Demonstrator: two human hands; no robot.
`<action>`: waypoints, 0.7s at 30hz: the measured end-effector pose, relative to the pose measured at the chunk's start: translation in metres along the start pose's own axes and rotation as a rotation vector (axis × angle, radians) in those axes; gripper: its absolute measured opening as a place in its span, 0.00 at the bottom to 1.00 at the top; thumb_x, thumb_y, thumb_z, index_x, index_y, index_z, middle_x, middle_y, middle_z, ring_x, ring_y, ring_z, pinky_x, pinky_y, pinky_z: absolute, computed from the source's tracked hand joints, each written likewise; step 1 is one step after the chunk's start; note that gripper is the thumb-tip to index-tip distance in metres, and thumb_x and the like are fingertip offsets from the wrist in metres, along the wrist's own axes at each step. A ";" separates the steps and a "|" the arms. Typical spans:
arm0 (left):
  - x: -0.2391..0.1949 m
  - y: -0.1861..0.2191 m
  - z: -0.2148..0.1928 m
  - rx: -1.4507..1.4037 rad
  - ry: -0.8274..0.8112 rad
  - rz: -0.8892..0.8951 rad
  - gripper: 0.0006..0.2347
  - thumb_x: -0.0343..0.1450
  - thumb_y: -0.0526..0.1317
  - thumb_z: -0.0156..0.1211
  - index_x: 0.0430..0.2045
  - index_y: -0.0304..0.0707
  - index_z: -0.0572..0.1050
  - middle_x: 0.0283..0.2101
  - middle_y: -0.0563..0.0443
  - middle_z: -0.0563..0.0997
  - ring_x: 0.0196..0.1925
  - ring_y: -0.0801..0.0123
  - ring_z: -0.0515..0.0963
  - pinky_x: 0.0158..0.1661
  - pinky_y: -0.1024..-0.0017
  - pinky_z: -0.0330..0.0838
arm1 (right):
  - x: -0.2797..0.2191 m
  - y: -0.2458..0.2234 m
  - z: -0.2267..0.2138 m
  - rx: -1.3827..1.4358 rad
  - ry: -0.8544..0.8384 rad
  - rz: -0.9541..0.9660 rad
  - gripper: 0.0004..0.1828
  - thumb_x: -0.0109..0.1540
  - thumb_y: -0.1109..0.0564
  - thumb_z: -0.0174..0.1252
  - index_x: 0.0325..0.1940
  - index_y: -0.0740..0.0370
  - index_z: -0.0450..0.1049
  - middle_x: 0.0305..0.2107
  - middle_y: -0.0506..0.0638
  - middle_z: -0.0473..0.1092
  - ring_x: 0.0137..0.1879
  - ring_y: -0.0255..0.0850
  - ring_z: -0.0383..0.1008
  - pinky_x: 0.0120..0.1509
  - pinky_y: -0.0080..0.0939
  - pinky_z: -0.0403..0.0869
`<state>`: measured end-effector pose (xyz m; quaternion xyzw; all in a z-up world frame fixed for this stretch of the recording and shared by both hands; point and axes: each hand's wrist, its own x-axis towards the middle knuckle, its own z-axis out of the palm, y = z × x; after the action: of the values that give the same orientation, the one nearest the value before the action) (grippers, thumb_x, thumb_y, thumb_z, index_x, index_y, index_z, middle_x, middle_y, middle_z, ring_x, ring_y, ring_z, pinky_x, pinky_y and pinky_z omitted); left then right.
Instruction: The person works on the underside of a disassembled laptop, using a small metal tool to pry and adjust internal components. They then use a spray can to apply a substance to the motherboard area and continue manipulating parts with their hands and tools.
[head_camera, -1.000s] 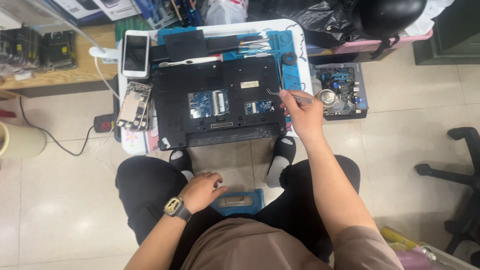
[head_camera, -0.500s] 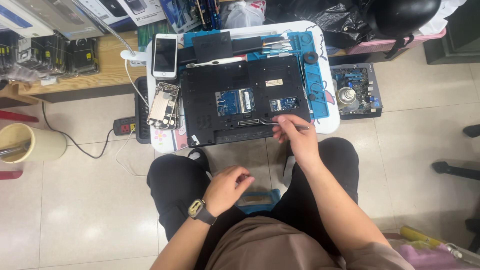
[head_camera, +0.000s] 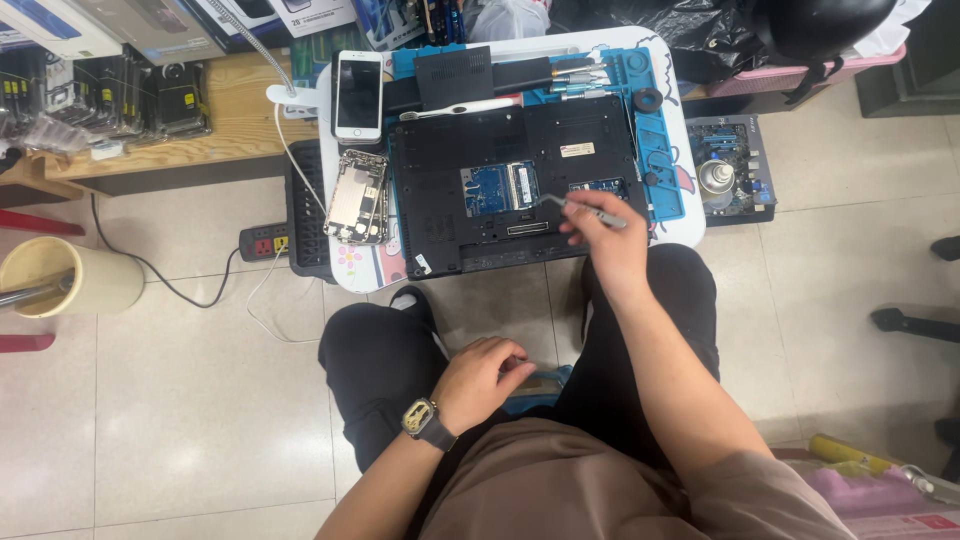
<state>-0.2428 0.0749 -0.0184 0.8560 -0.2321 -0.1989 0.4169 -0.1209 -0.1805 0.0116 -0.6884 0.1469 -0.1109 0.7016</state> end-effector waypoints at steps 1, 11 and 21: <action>-0.003 -0.005 0.000 -0.001 -0.002 0.002 0.10 0.80 0.48 0.66 0.46 0.44 0.83 0.36 0.47 0.87 0.46 0.52 0.89 0.47 0.55 0.83 | 0.002 -0.004 -0.001 -0.001 0.002 0.000 0.12 0.70 0.63 0.70 0.57 0.70 0.85 0.40 0.67 0.82 0.40 0.47 0.86 0.41 0.39 0.87; -0.005 -0.011 -0.007 0.037 0.022 -0.185 0.12 0.80 0.52 0.64 0.49 0.48 0.84 0.39 0.49 0.88 0.49 0.54 0.90 0.49 0.57 0.83 | 0.018 -0.016 -0.019 0.198 0.098 0.040 0.16 0.70 0.59 0.65 0.60 0.70 0.84 0.40 0.64 0.81 0.41 0.45 0.87 0.41 0.39 0.87; 0.029 0.012 0.006 0.070 -0.011 -0.260 0.12 0.81 0.49 0.62 0.51 0.44 0.84 0.42 0.45 0.89 0.52 0.51 0.90 0.49 0.56 0.84 | 0.021 -0.011 -0.079 0.232 0.109 0.056 0.16 0.73 0.55 0.70 0.56 0.72 0.83 0.38 0.65 0.81 0.39 0.46 0.87 0.39 0.38 0.86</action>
<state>-0.2251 0.0483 -0.0161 0.8917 -0.1283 -0.2478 0.3563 -0.1292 -0.2615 0.0208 -0.5911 0.1903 -0.1447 0.7704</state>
